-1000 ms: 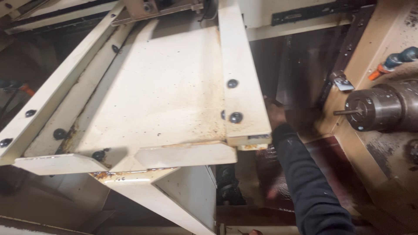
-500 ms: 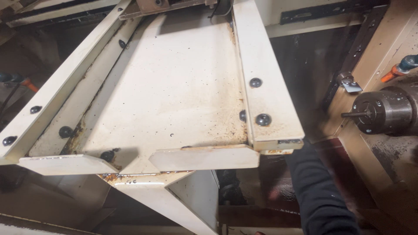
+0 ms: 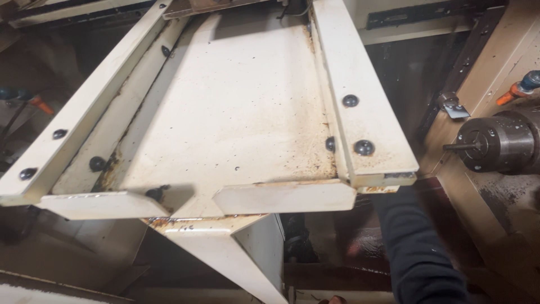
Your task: The person opens a machine door using two metal rods, wipes the interior with a cloth, and then closes the door. They also handle several metal rods and place them into a green toolbox.
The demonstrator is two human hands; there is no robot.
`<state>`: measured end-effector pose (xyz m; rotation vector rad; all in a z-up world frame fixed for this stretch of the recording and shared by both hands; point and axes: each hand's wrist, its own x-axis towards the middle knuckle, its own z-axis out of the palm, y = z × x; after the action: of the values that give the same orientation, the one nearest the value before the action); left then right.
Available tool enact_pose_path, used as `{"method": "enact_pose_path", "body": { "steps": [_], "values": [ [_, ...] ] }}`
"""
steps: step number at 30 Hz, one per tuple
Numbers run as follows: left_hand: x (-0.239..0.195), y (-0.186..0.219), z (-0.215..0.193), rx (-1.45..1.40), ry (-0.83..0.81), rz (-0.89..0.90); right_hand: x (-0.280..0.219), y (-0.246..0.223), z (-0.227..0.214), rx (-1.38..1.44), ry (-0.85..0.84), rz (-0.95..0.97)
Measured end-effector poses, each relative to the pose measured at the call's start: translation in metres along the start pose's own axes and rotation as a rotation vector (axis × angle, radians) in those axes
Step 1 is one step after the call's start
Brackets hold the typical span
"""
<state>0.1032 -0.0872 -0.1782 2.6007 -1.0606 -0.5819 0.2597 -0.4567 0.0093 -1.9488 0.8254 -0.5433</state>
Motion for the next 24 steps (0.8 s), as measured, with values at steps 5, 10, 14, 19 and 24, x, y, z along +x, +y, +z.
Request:
{"method": "enact_pose_path", "body": {
  "steps": [5, 10, 14, 19, 24],
  "values": [
    [-0.005, 0.011, 0.004, -0.017, 0.012, 0.021, -0.027, 0.009, -0.011, -0.254, 0.045, -0.045],
    [-0.031, 0.022, -0.011, -0.073, 0.082, 0.044, -0.127, 0.013, -0.030, -0.806, 0.148, -0.232],
    [-0.052, 0.033, -0.033, -0.098, 0.094, 0.069, -0.247, 0.066, -0.097, -0.725, 0.537, -0.599],
    [-0.072, 0.048, -0.049, -0.118, 0.229, 0.130, -0.328, 0.164, -0.207, -0.658, 1.276, -0.644],
    [-0.084, 0.056, -0.067, -0.149, 0.311, 0.154, -0.344, 0.191, -0.256, 0.306, 0.767, -0.452]
  ]
}}
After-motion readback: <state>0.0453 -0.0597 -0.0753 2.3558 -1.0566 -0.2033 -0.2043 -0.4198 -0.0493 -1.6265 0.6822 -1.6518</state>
